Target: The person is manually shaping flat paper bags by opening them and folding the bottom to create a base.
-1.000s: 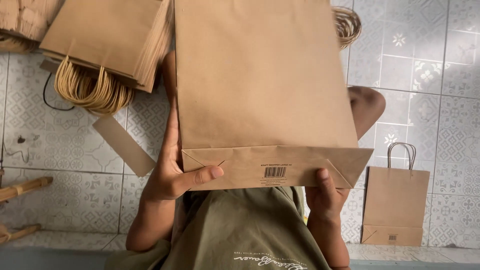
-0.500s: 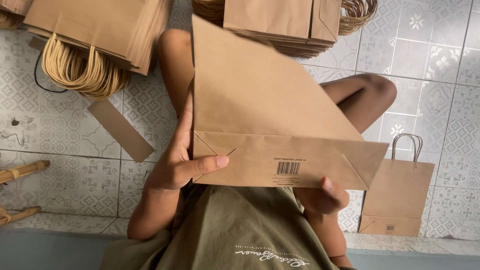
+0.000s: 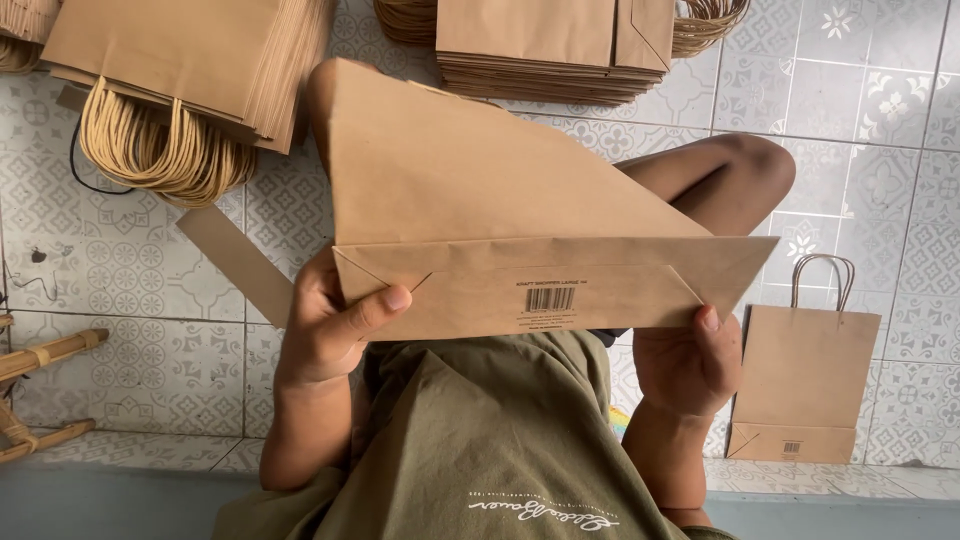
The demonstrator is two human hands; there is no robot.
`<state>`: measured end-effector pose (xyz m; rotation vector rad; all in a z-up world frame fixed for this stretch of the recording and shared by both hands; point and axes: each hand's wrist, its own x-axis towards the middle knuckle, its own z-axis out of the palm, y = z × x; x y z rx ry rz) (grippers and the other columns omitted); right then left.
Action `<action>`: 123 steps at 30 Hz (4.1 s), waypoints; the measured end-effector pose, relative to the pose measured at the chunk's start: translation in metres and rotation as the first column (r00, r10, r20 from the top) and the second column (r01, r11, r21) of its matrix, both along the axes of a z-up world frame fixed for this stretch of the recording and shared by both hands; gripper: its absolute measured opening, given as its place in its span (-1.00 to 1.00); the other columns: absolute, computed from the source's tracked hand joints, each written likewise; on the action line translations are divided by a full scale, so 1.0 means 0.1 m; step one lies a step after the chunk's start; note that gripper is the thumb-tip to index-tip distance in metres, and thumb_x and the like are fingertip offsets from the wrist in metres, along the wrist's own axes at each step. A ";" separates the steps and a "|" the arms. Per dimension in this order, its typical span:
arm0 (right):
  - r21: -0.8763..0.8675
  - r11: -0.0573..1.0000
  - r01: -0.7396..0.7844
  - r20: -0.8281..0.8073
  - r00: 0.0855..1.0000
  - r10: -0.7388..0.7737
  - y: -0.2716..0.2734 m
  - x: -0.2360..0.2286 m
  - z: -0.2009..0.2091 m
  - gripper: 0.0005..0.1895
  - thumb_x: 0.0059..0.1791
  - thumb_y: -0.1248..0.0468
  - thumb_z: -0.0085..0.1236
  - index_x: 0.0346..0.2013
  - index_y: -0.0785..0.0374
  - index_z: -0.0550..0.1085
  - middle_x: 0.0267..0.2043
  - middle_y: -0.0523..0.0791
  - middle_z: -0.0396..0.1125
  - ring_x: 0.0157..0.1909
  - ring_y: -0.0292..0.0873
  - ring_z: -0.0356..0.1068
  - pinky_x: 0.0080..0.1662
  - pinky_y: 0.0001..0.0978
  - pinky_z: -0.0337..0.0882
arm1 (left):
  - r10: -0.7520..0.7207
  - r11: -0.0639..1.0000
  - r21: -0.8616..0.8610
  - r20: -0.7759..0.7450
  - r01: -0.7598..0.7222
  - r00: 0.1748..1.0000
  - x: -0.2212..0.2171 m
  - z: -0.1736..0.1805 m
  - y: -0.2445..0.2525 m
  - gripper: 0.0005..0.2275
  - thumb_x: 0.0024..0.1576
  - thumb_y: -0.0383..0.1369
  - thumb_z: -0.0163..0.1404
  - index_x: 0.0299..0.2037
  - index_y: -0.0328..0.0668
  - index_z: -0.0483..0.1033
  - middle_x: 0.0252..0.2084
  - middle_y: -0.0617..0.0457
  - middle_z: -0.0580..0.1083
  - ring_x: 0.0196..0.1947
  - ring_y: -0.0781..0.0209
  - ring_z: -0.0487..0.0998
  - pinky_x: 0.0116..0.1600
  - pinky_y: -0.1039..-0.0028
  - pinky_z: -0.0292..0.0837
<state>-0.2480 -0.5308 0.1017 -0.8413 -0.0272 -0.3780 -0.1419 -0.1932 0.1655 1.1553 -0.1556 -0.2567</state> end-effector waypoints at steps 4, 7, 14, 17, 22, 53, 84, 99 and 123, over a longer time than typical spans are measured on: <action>-0.063 0.997 0.038 0.030 0.999 -0.036 0.21 0.06 0.26 -0.54 0.09 0.25 -0.30 0.13 0.46 0.41 -0.01 0.30 0.43 -0.02 0.36 0.54 0.12 0.40 0.52 | -0.086 0.996 0.019 0.043 0.085 0.995 -0.08 -0.44 0.16 -0.96 0.14 -0.53 0.07 -0.29 -0.39 0.50 -0.51 -0.01 0.46 -0.43 0.30 0.51 -0.24 0.26 0.65; -0.098 0.994 0.044 0.023 0.999 -0.042 0.24 0.03 0.27 -0.56 0.11 0.24 -0.30 0.12 0.45 0.42 -0.03 0.28 0.45 -0.05 0.30 0.55 0.05 0.29 0.56 | -0.118 0.983 0.153 0.109 0.100 0.987 -0.03 -0.09 0.02 -0.86 0.19 -0.50 0.03 -0.43 -0.33 0.49 -0.57 0.04 0.42 -0.49 0.36 0.44 -0.37 0.37 0.62; -0.205 0.977 0.055 -0.013 0.998 -0.059 0.30 -0.03 0.25 -0.55 0.17 0.19 -0.33 0.09 0.44 0.44 -0.10 0.26 0.49 -0.19 0.14 0.61 -0.18 -0.04 0.68 | -0.243 0.969 -0.029 0.043 0.244 0.969 -0.07 0.46 -0.21 -0.81 0.25 -0.42 -0.06 -0.05 -0.42 0.47 -0.09 -0.37 0.60 -0.12 -0.24 0.67 -0.16 0.08 0.70; -0.203 0.977 0.072 -0.025 0.997 -0.078 0.30 -0.02 0.23 -0.52 0.17 0.16 -0.37 0.10 0.47 0.41 -0.12 0.31 0.48 -0.27 0.17 0.61 -0.25 -0.05 0.70 | -0.248 0.969 0.015 0.085 0.248 0.965 -0.05 0.55 -0.23 -0.77 0.27 -0.43 -0.12 0.01 -0.50 0.43 -0.10 -0.42 0.59 -0.11 -0.27 0.67 -0.10 -0.02 0.70; -0.211 0.974 0.085 -0.012 0.996 -0.090 0.37 0.00 0.36 -0.49 0.19 0.13 -0.42 0.14 0.45 0.38 -0.12 0.30 0.48 -0.27 0.14 0.61 -0.27 -0.08 0.71 | -0.250 0.968 0.055 0.108 0.245 0.962 -0.10 0.20 -0.13 -0.65 0.35 -0.29 -0.29 -0.02 -0.50 0.48 -0.21 -0.34 0.64 -0.16 -0.16 0.70 -0.04 -0.02 0.65; -0.215 0.959 0.183 -0.078 0.976 -0.204 0.38 -0.15 0.06 -0.57 0.15 0.17 -0.32 -0.08 0.49 0.43 -0.34 0.29 0.47 -0.51 0.12 0.57 -0.45 -0.11 0.66 | -0.458 0.880 0.249 0.213 0.405 0.863 -0.10 0.29 -0.63 -0.63 0.36 -0.29 -0.20 -0.44 -0.07 0.63 -0.48 0.14 0.60 -0.40 0.32 0.56 -0.04 0.49 0.55; -0.326 0.944 -0.049 -0.109 0.994 0.014 0.95 0.09 0.35 -0.91 -0.05 0.52 0.20 -0.29 0.58 0.51 -0.48 0.23 0.45 -0.53 0.08 0.54 -0.46 -0.03 0.63 | -0.380 0.887 0.414 0.404 0.204 0.832 -0.04 0.24 -0.59 -0.62 0.33 -0.26 -0.12 -0.52 0.00 0.65 -0.53 0.20 0.61 -0.43 0.26 0.66 0.08 0.43 0.56; -0.395 0.879 -0.268 -0.162 0.962 0.221 0.76 0.15 0.40 -0.40 0.16 0.16 -0.29 -0.48 0.52 0.58 -0.61 0.04 0.42 -0.68 -0.20 0.35 -0.49 -0.40 0.46 | -0.385 0.923 0.107 0.252 0.370 0.888 -0.03 -0.10 -0.49 -0.63 0.33 -0.43 -0.15 -0.57 -0.33 0.48 -0.64 -0.09 0.46 -0.73 0.22 0.47 -0.56 0.56 0.53; -0.346 0.918 0.193 -0.113 0.963 -0.245 0.27 0.11 0.19 -0.35 0.14 0.16 -0.34 -0.73 0.47 0.40 -0.87 0.08 0.08 -0.83 -0.09 0.16 -0.66 -0.35 0.31 | -0.333 0.935 0.222 0.292 0.275 0.897 0.10 0.01 -0.40 -0.53 0.39 -0.28 -0.32 -0.52 -0.26 0.52 -0.64 -0.04 0.47 -0.62 0.26 0.53 -0.42 0.50 0.61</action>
